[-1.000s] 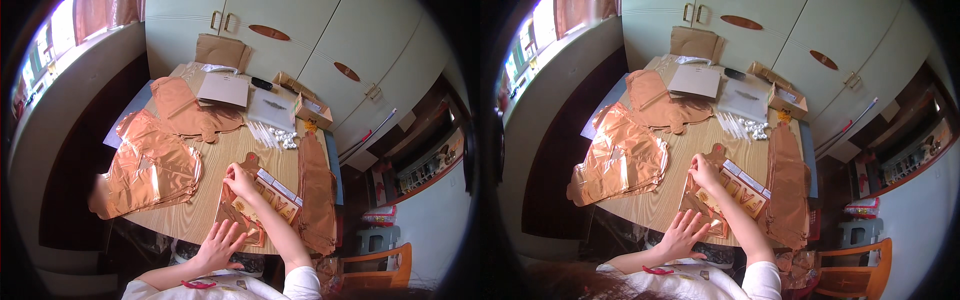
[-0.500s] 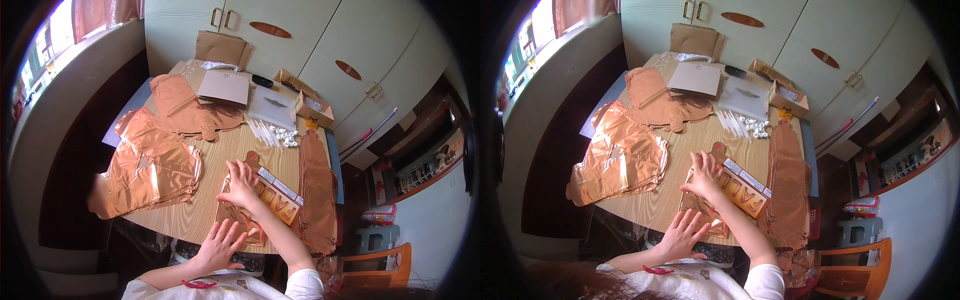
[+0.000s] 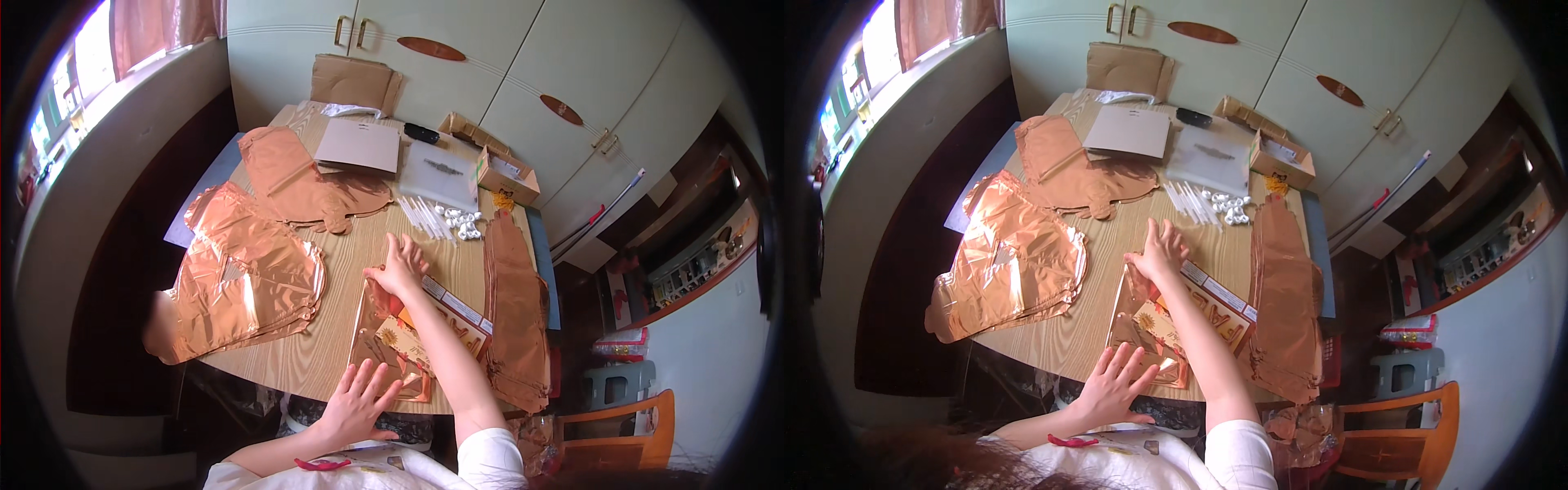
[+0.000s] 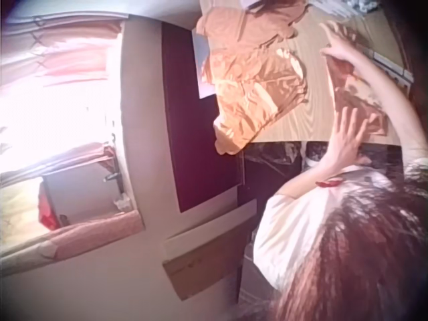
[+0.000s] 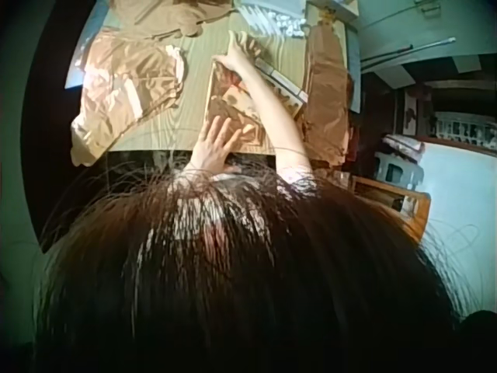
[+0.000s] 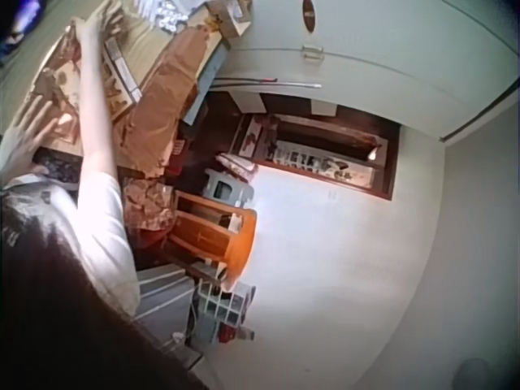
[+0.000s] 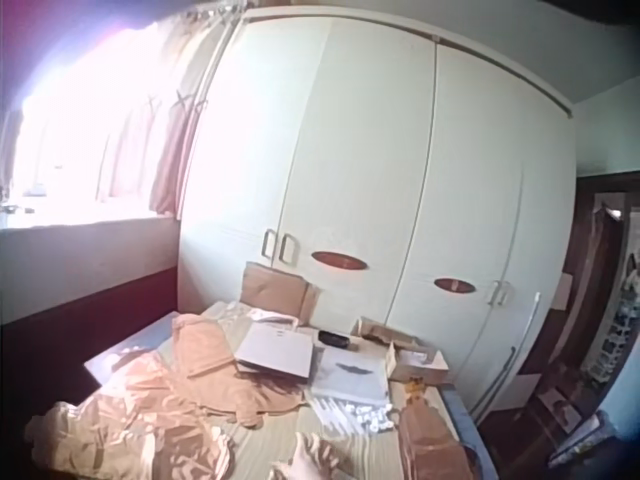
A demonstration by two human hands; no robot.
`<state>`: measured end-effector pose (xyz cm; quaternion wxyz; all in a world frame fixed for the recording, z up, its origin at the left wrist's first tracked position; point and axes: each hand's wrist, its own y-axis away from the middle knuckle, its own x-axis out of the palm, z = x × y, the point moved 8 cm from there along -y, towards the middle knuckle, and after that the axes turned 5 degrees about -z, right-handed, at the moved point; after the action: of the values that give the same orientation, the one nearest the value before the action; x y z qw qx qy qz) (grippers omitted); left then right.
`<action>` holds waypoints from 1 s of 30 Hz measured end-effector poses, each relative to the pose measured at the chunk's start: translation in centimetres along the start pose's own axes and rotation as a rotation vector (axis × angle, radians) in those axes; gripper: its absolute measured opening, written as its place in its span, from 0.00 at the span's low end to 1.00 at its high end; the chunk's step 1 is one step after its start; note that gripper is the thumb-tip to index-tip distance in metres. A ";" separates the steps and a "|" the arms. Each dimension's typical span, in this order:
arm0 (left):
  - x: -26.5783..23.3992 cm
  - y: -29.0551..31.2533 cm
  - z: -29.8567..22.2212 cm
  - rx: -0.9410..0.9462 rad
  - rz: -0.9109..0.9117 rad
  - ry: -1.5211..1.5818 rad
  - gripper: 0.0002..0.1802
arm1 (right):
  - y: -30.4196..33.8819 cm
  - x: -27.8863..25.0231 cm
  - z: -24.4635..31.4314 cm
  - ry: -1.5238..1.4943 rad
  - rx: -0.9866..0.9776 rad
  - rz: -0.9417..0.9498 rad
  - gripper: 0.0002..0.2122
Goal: Folding a foil balloon and packaging it into a plastic sleeve with a backing card.
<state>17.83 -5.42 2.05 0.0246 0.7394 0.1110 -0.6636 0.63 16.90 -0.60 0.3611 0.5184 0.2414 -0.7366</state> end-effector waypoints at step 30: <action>-0.4 -0.1 -0.3 0.005 -0.075 -0.001 0.52 | 5.1 -16.5 -13.9 -0.944 -0.113 -0.086 0.06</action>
<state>18.07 -5.30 2.47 -0.0022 0.7344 0.1372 -0.6647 16.13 28.47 10.16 0.4282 0.0962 0.1120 -0.8915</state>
